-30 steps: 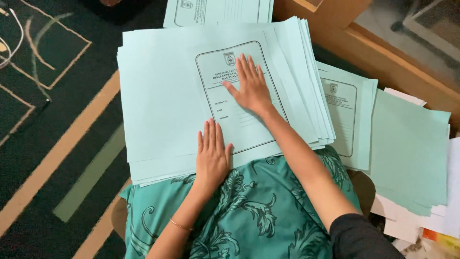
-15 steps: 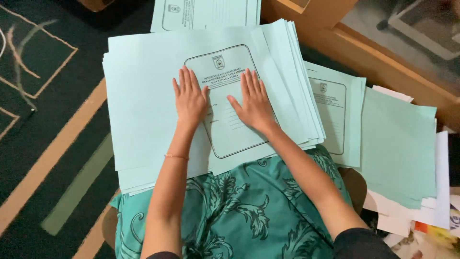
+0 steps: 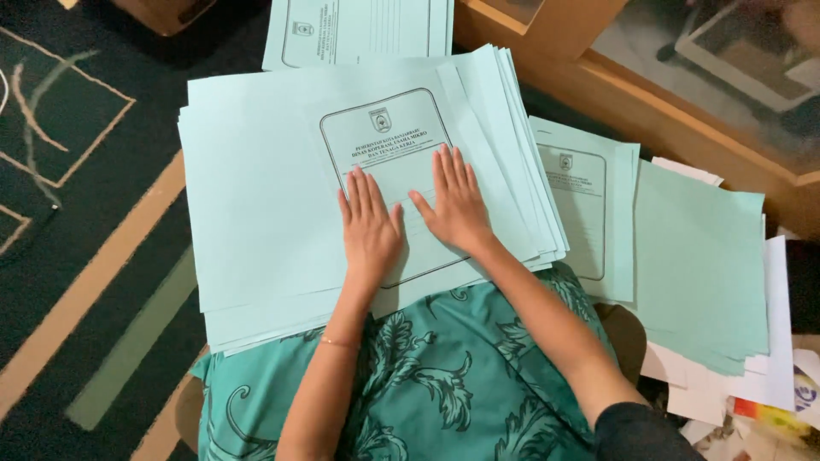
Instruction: The person sits with a stack of light blue papers on their lap. They repeatedly pick up a paper, flip it over, and place it back onto the stack, continuing this process throughout the video.
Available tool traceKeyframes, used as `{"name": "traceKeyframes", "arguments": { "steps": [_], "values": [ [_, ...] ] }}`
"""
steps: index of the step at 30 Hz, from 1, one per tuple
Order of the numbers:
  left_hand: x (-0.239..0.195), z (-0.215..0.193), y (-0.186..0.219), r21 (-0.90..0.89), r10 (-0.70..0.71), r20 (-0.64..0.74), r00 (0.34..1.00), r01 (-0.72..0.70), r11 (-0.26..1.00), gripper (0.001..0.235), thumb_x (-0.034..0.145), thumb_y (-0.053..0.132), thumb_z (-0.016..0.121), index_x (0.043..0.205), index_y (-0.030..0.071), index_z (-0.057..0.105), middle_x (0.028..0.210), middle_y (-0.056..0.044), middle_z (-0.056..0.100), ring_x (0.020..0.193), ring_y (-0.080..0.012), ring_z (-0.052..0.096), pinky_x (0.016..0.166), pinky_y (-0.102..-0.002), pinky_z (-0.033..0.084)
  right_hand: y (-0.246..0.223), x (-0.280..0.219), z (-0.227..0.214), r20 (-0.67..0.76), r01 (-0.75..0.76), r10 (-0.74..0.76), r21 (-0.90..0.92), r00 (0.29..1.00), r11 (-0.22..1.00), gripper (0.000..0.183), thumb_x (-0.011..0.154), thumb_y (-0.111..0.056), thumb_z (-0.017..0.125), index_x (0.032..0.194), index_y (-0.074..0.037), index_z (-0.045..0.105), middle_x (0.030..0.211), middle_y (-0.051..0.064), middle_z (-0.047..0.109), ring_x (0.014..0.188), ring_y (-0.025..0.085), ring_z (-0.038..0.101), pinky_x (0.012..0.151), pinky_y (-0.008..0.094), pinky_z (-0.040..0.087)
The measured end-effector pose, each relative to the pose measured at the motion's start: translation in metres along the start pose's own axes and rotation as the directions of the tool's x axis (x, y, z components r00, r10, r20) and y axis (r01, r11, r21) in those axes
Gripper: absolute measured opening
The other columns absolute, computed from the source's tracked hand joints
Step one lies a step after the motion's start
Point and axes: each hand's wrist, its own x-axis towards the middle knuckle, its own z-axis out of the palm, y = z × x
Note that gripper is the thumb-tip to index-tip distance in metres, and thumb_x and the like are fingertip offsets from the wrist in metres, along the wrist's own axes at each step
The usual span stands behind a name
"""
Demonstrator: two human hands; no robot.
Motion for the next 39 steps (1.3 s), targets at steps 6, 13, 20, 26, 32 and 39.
{"name": "traceKeyframes", "arguments": {
  "steps": [6, 13, 20, 26, 32, 39],
  "values": [
    [-0.076, -0.033, 0.021, 0.082, 0.048, 0.016, 0.999, -0.05, 0.995, 0.068, 0.107, 0.047, 0.033, 0.157, 0.001, 0.036, 0.167, -0.029, 0.02, 0.157, -0.0434, 0.011, 0.124, -0.061, 0.008, 0.001, 0.092, 0.003, -0.106, -0.015, 0.017, 0.022, 0.994, 1.0, 0.088, 0.105, -0.066, 0.024, 0.164, -0.001, 0.016, 0.171, 0.022, 0.008, 0.16, 0.036, 0.005, 0.13, 0.05, 0.004],
    [-0.058, -0.023, 0.012, -0.175, -0.243, 0.136, 0.96, 0.264, 0.948, 0.098, 0.095, 0.05, 0.06, 0.162, -0.003, 0.013, 0.165, -0.037, 0.009, 0.156, -0.0502, 0.004, 0.126, -0.059, 0.006, -0.001, 0.055, 0.013, -0.068, -0.014, 0.015, 0.02, 0.998, 1.0, 0.085, 0.106, -0.064, 0.023, 0.165, -0.003, 0.017, 0.172, 0.02, 0.007, 0.159, 0.036, 0.004, 0.129, 0.051, 0.002],
    [-0.011, -0.048, 0.011, -0.698, -0.418, 0.097, 0.903, 0.362, 0.618, 0.11, 0.092, 0.011, 0.075, 0.166, 0.011, -0.006, 0.167, -0.032, 0.007, 0.155, -0.0508, 0.004, 0.126, -0.062, 0.006, -0.018, -0.069, 0.009, 0.05, 0.126, -0.127, 0.019, 0.991, 0.992, 0.079, 0.104, -0.064, 0.029, 0.164, -0.013, 0.023, 0.172, 0.013, 0.012, 0.158, 0.036, 0.005, 0.126, 0.06, 0.001],
    [0.006, 0.004, -0.051, -0.82, -0.581, 0.204, 0.788, 0.462, 0.338, 0.097, 0.087, 0.006, 0.077, 0.166, 0.018, 0.022, 0.149, -0.021, 0.048, 0.132, -0.0431, 0.056, 0.103, -0.058, 0.051, -0.015, -0.106, 0.023, -0.01, 0.225, -0.225, 0.044, 0.974, 0.973, 0.075, 0.104, -0.066, 0.031, 0.163, -0.019, 0.027, 0.171, 0.009, 0.021, 0.156, 0.038, 0.014, 0.121, 0.069, 0.009],
    [-0.022, -0.095, 0.044, -0.712, -0.25, 0.049, 0.967, 0.209, 0.67, 0.049, 0.103, 0.006, 0.045, 0.15, 0.02, 0.052, 0.133, -0.026, 0.066, 0.12, -0.054, 0.059, 0.105, -0.063, 0.047, 0.011, -0.088, 0.005, 0.011, 0.077, -0.079, 0.109, 0.997, 0.991, 0.071, 0.106, -0.061, 0.02, 0.163, -0.019, 0.027, 0.169, 0.013, 0.025, 0.158, 0.032, 0.015, 0.125, 0.06, 0.004],
    [-0.009, -0.142, 0.09, -0.831, -0.089, -0.081, 0.993, -0.018, 0.556, 0.039, 0.11, 0.014, 0.048, 0.146, 0.027, 0.057, 0.13, -0.014, 0.071, 0.119, -0.0391, 0.067, 0.099, -0.055, 0.054, 0.081, -0.092, -0.053, -0.1, -0.222, 0.302, 0.471, 0.948, 0.853, 0.081, 0.106, -0.062, 0.038, 0.164, -0.007, 0.025, 0.17, 0.022, 0.013, 0.158, 0.034, 0.011, 0.127, 0.049, 0.006]
  ]
}}
